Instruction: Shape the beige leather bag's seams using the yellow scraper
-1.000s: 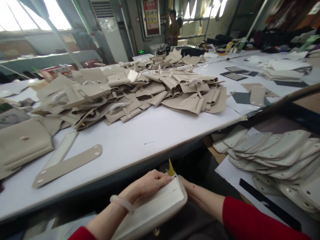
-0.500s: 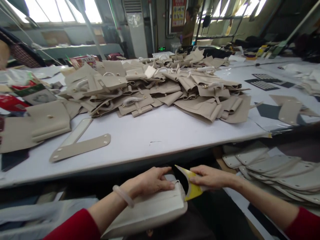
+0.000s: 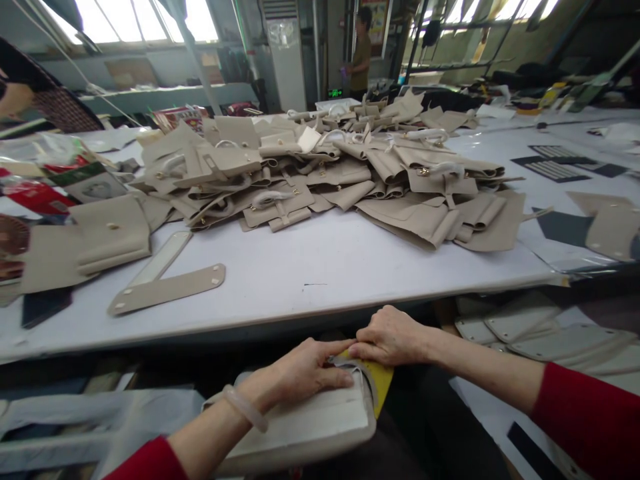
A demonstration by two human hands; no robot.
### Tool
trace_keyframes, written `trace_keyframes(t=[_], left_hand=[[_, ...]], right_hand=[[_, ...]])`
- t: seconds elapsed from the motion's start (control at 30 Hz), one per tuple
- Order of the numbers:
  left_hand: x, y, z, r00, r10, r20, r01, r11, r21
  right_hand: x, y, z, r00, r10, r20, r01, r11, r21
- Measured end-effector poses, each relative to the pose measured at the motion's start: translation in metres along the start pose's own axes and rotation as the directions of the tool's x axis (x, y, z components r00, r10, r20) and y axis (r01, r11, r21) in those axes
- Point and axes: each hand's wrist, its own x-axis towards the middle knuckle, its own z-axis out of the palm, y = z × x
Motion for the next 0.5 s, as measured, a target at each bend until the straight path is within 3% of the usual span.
trace_keyframes(t=[0.5], left_hand=[[-0.0028, -0.0011, 0.0036, 1.000, 0.014, -0.018, -0.011, 0.992, 0.126]], right_hand=[[0.0005, -0.0044, 0.0000, 0.996, -0.067, 0.058, 0.072, 0.995, -0.075]])
